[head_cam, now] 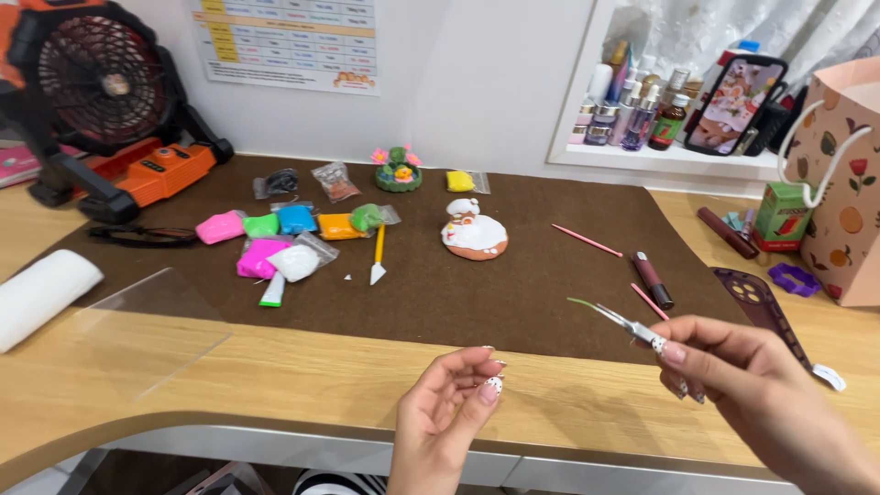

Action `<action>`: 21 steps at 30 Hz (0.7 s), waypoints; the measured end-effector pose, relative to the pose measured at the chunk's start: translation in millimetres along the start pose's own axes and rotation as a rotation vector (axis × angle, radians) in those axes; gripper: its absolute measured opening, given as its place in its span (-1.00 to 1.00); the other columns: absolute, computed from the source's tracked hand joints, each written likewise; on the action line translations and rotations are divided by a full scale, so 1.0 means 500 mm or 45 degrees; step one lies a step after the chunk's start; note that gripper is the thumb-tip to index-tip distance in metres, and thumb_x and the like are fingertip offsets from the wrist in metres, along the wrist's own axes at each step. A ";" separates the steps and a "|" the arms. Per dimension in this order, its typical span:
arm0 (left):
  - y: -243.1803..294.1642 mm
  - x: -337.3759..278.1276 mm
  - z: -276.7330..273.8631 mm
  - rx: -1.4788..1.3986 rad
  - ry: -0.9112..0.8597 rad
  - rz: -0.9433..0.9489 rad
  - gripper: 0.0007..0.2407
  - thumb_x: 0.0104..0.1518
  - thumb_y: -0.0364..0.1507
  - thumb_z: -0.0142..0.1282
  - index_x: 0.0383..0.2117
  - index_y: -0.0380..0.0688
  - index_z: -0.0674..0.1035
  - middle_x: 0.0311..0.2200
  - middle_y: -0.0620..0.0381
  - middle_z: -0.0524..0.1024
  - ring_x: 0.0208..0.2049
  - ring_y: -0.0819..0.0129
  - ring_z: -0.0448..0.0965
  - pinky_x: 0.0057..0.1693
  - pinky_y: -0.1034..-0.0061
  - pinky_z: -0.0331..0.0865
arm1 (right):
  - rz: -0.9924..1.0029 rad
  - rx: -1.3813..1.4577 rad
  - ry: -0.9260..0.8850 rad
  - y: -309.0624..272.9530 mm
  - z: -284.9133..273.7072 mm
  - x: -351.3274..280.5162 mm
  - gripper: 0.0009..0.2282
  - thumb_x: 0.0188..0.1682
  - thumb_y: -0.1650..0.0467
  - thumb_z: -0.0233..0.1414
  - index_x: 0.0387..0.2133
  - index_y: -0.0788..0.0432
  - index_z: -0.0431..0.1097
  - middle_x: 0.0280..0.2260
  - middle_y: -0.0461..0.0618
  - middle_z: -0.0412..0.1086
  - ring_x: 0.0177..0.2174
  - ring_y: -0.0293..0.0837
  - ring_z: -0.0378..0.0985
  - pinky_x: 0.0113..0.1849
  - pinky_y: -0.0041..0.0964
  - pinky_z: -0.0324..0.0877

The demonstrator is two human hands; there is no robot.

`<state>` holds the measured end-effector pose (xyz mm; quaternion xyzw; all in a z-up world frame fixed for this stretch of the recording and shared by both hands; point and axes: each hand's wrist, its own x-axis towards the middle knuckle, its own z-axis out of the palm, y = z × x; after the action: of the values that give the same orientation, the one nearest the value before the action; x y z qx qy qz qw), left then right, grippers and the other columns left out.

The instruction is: The person uses tweezers to place and adjust small colored clay pieces onto a larger clay figure resembling a dessert. They carefully position a yellow piece and then a green piece on the white surface of the figure.

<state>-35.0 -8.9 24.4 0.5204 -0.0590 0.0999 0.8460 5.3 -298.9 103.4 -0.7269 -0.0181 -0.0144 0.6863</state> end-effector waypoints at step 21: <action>0.069 0.579 -0.154 0.727 -0.113 -0.226 -0.86 0.20 -0.31 0.15 -0.30 -0.02 0.68 -0.41 0.23 0.61 -0.45 0.58 0.47 -0.24 0.68 0.36 | -0.025 0.060 -0.218 0.059 0.160 0.382 -0.79 -0.04 0.59 0.11 -0.17 0.49 0.60 -0.47 0.10 0.36 -0.52 -0.08 0.27 -0.40 -0.29 0.14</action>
<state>238.6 106.2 78.8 0.7441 -0.0196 0.0152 0.6676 197.3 -219.7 78.3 -0.7090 -0.0841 0.0414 0.6990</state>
